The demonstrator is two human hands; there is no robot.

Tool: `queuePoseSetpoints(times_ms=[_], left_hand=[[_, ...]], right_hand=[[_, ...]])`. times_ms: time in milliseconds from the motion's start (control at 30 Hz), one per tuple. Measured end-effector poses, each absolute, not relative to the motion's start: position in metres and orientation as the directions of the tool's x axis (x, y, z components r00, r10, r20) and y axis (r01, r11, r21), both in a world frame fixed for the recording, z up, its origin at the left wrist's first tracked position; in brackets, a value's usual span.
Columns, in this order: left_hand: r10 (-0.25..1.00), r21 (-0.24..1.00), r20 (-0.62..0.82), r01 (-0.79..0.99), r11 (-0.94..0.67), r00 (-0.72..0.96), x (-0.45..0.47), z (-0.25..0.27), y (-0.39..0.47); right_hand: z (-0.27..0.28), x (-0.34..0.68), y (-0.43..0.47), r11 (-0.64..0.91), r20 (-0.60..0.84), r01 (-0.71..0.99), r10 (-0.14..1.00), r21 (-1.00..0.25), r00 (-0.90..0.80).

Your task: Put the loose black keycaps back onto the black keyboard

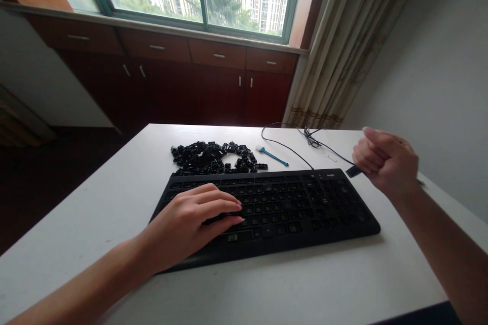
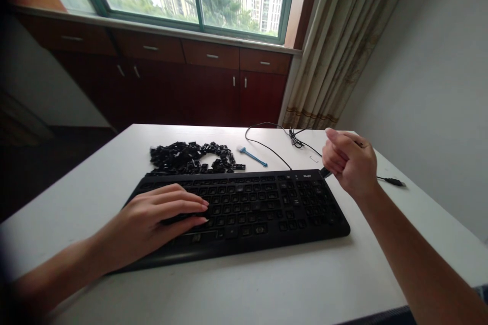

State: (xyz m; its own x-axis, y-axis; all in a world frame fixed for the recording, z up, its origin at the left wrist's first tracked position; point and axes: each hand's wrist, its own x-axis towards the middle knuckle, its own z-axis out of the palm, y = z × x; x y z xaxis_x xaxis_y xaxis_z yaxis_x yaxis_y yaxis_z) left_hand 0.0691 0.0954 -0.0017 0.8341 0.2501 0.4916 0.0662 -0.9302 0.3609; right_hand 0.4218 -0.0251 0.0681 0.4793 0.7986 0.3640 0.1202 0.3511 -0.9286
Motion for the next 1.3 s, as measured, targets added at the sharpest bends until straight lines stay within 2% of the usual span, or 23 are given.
queuePoseSetpoints(times_ms=[133,267,400,533,667,867,1000,1067,1167,1200,1300], left_hand=[[0.255,0.361,0.498,0.069,-0.930,0.829,0.069,-0.001,0.094],[0.245,0.358,0.497,0.060,-0.932,0.832,0.069,-0.001,0.095],[0.238,0.356,0.500,0.053,-0.933,0.832,0.069,-0.002,0.095],[0.238,0.352,0.502,0.055,-0.934,0.832,0.069,-0.001,0.094],[0.232,0.351,0.503,0.048,-0.935,0.833,0.070,-0.001,0.095],[0.234,0.346,0.485,0.061,-0.936,0.842,0.067,-0.002,0.095],[0.235,0.351,0.481,0.060,-0.934,0.845,0.068,-0.002,0.095],[0.234,0.351,0.479,0.059,-0.935,0.846,0.068,-0.002,0.095],[0.237,0.349,0.476,0.065,-0.935,0.847,0.068,-0.002,0.095],[0.238,0.349,0.476,0.067,-0.935,0.847,0.068,-0.003,0.095],[0.237,0.345,0.478,0.067,-0.936,0.846,0.068,-0.004,0.096]], right_hand=[[0.063,0.408,-0.020,0.391,0.380,0.093,0.767,-0.916,0.516],[0.043,0.417,-0.018,0.270,0.292,0.117,0.818,-0.956,0.496],[0.035,0.426,-0.015,0.338,0.341,0.107,0.776,-0.935,0.530],[0.032,0.421,-0.013,0.298,0.312,0.112,0.802,-0.948,0.510],[0.030,0.418,-0.011,0.341,0.363,0.144,0.766,-0.929,0.531],[0.030,0.429,-0.012,0.261,0.337,0.216,0.786,-0.941,0.519],[0.044,0.452,-0.028,0.140,0.321,0.363,0.800,-0.921,0.508],[0.048,0.467,-0.036,-0.028,0.242,0.510,0.858,-0.860,0.454],[0.045,0.486,-0.042,-0.249,-0.007,0.737,0.949,-0.629,0.315],[0.043,0.490,-0.042,-0.286,-0.094,0.770,0.954,-0.570,0.285],[0.036,0.496,-0.042,-0.364,-0.277,0.778,0.927,-0.512,0.251]])
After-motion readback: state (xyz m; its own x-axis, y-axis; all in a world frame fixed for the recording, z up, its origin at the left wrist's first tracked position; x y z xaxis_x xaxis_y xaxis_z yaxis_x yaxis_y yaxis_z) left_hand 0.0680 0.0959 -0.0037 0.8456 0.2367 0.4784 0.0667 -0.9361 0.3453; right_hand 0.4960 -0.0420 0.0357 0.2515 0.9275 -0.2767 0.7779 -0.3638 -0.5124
